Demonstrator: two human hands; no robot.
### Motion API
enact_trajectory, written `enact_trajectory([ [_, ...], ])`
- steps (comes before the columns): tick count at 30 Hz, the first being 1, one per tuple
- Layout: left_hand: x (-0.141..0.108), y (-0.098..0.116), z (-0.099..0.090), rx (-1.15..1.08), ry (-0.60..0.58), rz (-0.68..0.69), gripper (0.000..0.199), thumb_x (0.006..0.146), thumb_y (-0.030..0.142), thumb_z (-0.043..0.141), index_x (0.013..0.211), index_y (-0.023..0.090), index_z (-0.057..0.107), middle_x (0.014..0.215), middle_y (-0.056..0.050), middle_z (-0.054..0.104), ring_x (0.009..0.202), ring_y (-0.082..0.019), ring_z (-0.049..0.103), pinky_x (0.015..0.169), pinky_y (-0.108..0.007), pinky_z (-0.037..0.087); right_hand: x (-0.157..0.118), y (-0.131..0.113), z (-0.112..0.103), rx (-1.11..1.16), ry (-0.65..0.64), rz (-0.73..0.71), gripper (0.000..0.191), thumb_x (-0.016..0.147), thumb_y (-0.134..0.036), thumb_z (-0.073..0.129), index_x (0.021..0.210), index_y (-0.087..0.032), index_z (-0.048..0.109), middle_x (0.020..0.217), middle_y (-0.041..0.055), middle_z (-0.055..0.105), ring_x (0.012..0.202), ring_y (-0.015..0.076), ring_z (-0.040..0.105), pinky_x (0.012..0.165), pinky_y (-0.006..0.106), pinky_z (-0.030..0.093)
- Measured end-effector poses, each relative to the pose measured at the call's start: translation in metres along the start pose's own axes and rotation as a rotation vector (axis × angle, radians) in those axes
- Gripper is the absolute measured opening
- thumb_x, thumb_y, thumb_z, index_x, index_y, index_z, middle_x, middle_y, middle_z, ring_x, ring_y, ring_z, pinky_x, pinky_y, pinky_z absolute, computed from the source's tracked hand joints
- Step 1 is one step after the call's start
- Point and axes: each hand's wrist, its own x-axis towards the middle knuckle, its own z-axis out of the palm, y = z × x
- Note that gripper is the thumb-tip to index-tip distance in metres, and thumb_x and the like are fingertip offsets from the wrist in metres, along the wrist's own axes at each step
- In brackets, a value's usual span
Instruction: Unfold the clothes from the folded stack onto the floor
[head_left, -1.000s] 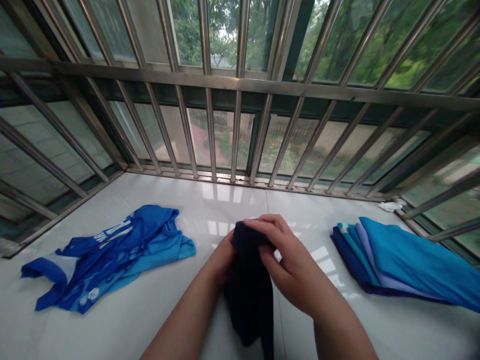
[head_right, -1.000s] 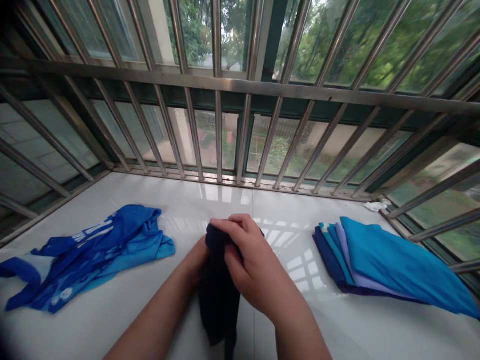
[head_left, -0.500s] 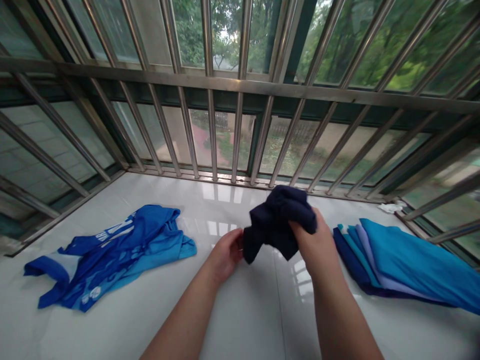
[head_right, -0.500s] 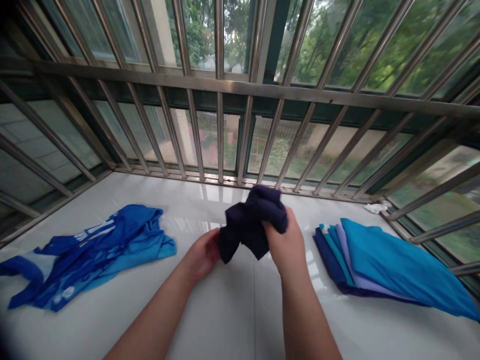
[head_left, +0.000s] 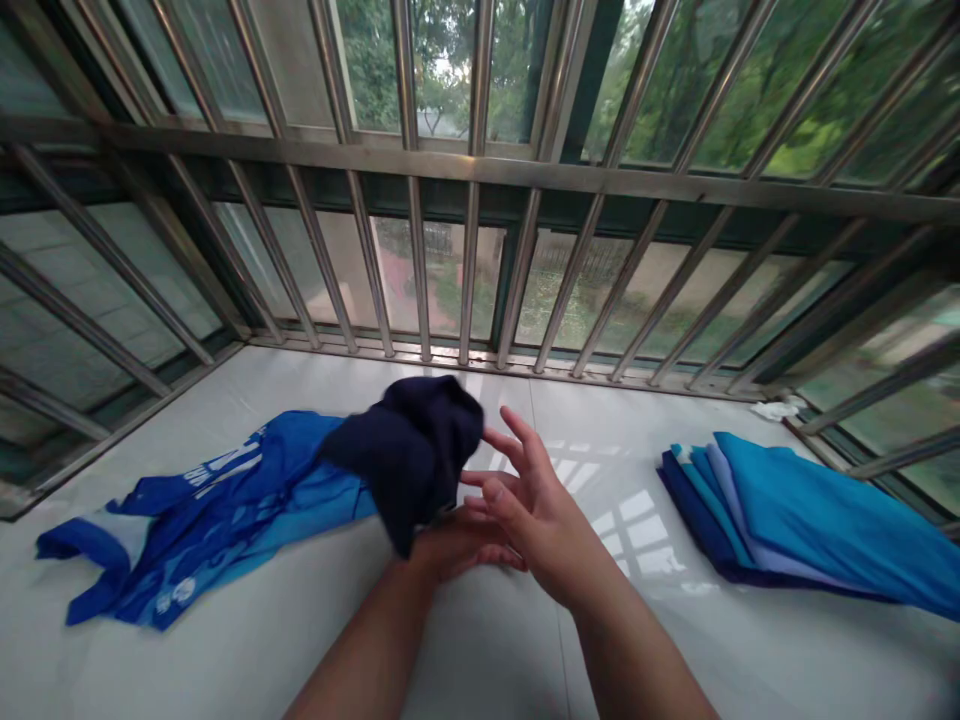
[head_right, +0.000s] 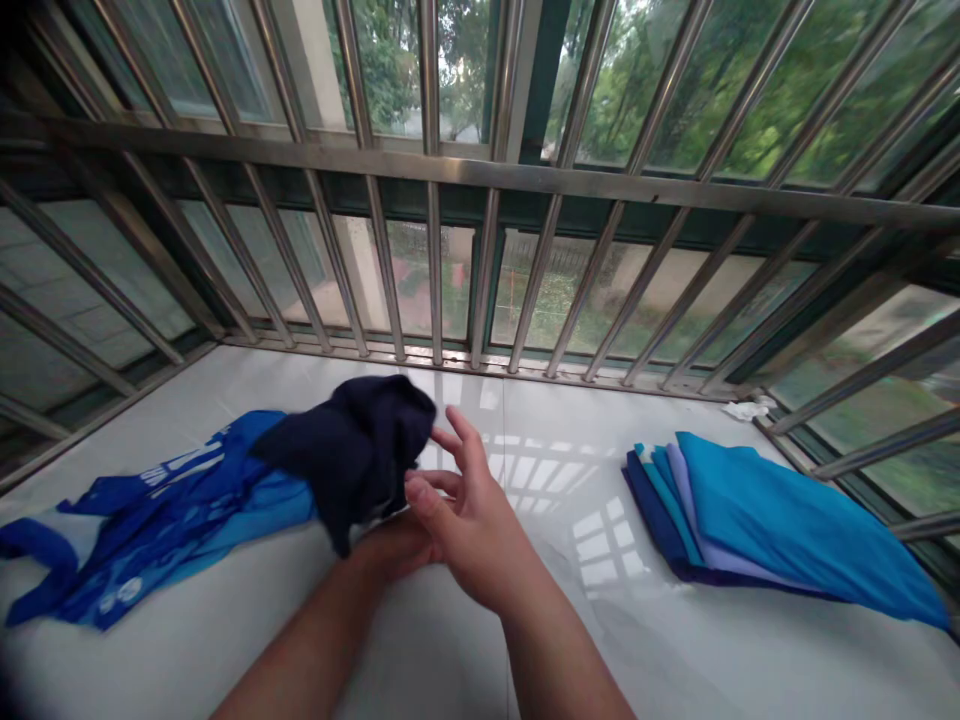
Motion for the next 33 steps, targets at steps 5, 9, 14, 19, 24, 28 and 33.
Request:
enact_trajectory([
  [5,0.003,0.008,-0.001,0.017,-0.054,-0.062,0.042,0.082,0.045,0.089,0.109,0.017,0.075,0.11,-0.012,0.077,0.087,-0.018,0.073,0.085,-0.033,0.057,0.01,-0.01,-0.045,-0.404,0.368,-0.109,0.059,0.097,-0.064,0.066,0.142,-0.027,0.059,0.141,0.0156,0.066,0.109,0.0269,0.072,0.089,0.044,0.062],
  [9,0.004,0.007,-0.003,0.002,-0.011,-0.06,0.045,0.081,0.049,0.088,0.109,0.016,0.074,0.11,-0.014,0.077,0.086,-0.018,0.074,0.083,-0.034,0.058,0.011,-0.026,-0.104,-0.922,0.786,-0.196,0.045,0.096,-0.058,0.058,0.116,-0.02,0.072,0.108,0.0141,0.076,0.097,0.0291,0.072,0.09,0.046,0.058],
  [14,0.005,0.004,-0.005,-0.008,0.028,-0.048,0.043,0.083,0.049,0.088,0.108,0.017,0.073,0.109,-0.013,0.077,0.083,-0.018,0.074,0.083,-0.036,0.06,-0.005,-0.03,-0.164,-1.311,1.101,0.025,0.048,0.093,-0.054,0.051,0.116,-0.02,0.075,0.124,0.0243,0.07,0.124,0.0464,0.06,0.1,0.068,0.045],
  [19,0.003,0.008,-0.003,-0.016,0.069,-0.025,0.041,0.085,0.048,0.087,0.108,0.017,0.073,0.108,-0.012,0.076,0.084,-0.018,0.073,0.086,-0.037,0.06,-0.02,-0.012,-0.222,-1.087,1.355,0.535,0.041,0.074,-0.053,0.078,0.104,-0.025,0.078,0.152,0.032,0.05,0.147,0.0576,0.034,0.098,0.083,0.031],
  [24,0.002,0.009,-0.001,-0.004,0.037,-0.041,0.042,0.085,0.048,0.087,0.109,0.017,0.073,0.109,-0.013,0.076,0.083,-0.017,0.074,0.085,-0.035,0.059,-0.021,0.005,-0.245,-1.029,1.359,0.451,0.048,0.073,-0.052,0.07,0.112,-0.024,0.076,0.15,0.0337,0.052,0.149,0.0606,0.033,0.096,0.089,0.03],
  [28,0.002,0.008,-0.002,-0.008,0.041,-0.039,0.042,0.085,0.047,0.087,0.11,0.017,0.073,0.109,-0.012,0.076,0.083,-0.017,0.074,0.084,-0.034,0.059,-0.021,0.0,-0.237,-1.198,1.277,0.375,0.058,0.083,-0.052,0.053,0.121,-0.014,0.075,0.143,0.04,0.055,0.137,0.0647,0.046,0.098,0.094,0.026],
  [33,0.002,0.009,-0.002,-0.025,0.031,-0.022,0.041,0.087,0.047,0.086,0.112,0.017,0.073,0.112,-0.014,0.077,0.085,-0.018,0.075,0.085,-0.035,0.059,-0.019,-0.029,-0.205,-1.416,1.019,0.256,0.062,0.095,-0.047,0.037,0.122,-0.006,0.076,0.133,0.0362,0.065,0.13,0.0512,0.06,0.104,0.069,0.046],
])
